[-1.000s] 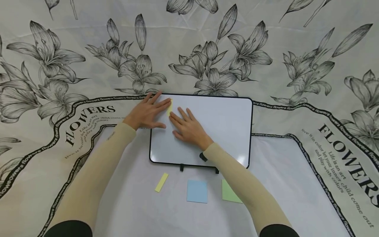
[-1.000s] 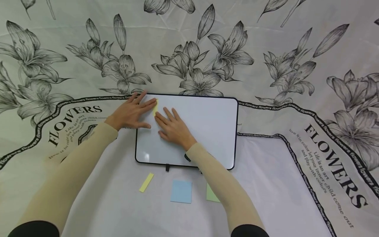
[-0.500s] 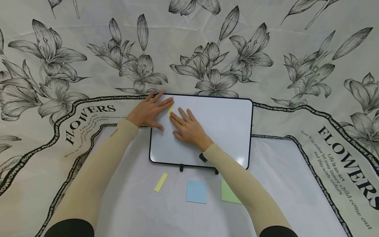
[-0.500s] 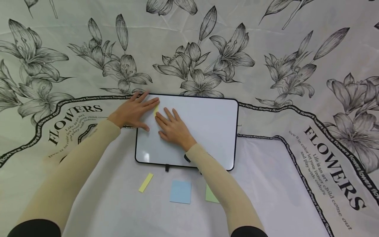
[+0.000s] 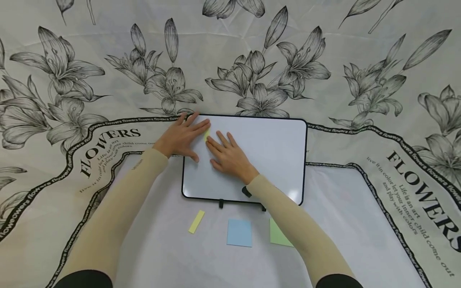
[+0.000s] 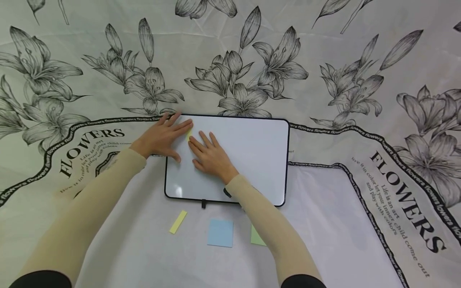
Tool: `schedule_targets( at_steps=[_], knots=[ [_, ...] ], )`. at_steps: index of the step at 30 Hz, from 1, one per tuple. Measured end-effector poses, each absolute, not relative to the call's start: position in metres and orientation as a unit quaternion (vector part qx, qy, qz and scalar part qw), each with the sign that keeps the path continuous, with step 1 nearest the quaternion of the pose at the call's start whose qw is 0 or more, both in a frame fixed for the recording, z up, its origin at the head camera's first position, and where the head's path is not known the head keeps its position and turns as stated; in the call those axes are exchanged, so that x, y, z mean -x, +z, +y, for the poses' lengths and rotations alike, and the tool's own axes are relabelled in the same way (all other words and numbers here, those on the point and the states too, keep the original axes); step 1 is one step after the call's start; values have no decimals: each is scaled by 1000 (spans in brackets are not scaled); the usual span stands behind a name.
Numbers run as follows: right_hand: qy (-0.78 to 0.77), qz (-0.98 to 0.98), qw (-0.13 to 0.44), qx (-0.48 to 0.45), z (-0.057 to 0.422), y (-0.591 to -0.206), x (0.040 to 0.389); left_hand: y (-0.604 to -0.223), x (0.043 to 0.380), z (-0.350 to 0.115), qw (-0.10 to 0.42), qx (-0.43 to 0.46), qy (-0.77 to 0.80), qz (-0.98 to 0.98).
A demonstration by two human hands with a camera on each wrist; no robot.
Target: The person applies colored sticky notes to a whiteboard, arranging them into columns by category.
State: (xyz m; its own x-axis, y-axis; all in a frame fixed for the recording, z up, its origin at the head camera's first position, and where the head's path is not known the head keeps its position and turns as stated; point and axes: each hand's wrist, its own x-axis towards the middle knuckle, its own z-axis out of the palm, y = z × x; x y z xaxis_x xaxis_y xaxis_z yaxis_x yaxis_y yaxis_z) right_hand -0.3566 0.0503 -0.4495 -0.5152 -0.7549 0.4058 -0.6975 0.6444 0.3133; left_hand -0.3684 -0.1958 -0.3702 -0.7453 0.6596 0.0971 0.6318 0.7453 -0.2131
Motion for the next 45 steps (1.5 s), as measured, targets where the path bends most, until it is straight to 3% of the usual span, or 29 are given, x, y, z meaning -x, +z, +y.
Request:
schedule_targets(
  at_steps=[34, 45],
  knots=[
    [-59, -873, 248, -415, 51, -448, 354, -374, 364, -201, 51, 305, 68, -948],
    [-56, -857, 281, -429, 55, -451, 352, -393, 347, -202, 62, 305, 27, -950]
  ],
)
